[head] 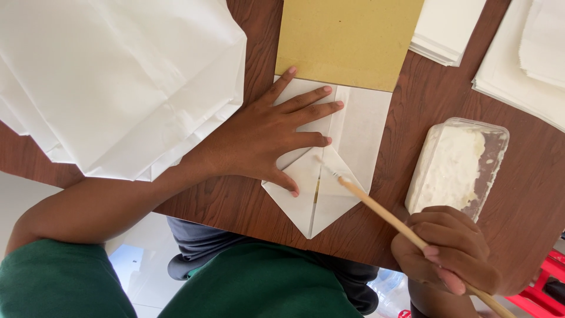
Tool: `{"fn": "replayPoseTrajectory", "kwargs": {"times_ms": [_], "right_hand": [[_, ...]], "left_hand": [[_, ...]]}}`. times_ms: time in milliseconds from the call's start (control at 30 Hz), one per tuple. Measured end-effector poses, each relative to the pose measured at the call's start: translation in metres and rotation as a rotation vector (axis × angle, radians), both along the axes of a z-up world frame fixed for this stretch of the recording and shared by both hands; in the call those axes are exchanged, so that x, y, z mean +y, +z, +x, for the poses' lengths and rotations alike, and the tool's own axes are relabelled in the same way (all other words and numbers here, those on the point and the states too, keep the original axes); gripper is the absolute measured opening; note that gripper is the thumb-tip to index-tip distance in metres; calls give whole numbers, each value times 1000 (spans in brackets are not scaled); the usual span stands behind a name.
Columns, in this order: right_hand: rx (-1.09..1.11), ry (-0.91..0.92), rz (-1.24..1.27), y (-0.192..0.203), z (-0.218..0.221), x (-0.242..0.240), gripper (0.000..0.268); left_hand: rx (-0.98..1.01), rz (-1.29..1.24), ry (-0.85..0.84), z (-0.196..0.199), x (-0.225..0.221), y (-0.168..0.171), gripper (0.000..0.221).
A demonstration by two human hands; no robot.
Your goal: Assembling the bottom of a paper bag by folding the paper and applying glue with a brush.
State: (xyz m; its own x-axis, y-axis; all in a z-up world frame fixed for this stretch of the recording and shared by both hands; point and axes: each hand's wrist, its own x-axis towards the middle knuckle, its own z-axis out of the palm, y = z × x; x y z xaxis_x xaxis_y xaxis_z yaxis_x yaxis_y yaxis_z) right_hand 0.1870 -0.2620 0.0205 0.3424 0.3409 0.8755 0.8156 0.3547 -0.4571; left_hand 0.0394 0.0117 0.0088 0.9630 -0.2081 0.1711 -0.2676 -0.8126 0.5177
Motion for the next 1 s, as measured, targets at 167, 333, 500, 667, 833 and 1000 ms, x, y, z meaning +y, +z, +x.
{"fn": "replayPoseTrajectory", "kwargs": {"times_ms": [167, 333, 500, 667, 833, 1000], "right_hand": [[-28, 237, -203, 8, 11, -12, 51], [120, 269, -72, 1, -4, 0, 46], [-4, 113, -79, -2, 3, 0, 40], [-58, 479, -361, 8, 20, -22, 50], [106, 114, 106, -4, 1, 2, 39], [-40, 471, -373, 11, 15, -14, 46]], "left_hand": [[14, -1, -6, 0, 0, 3, 88], [14, -16, -5, 0, 0, 3, 86], [33, -9, -1, 1, -1, 4, 85], [42, -19, -7, 1, 1, 6, 85], [50, -19, -8, 1, 1, 8, 85], [41, -32, -13, 1, 1, 7, 85]]}}
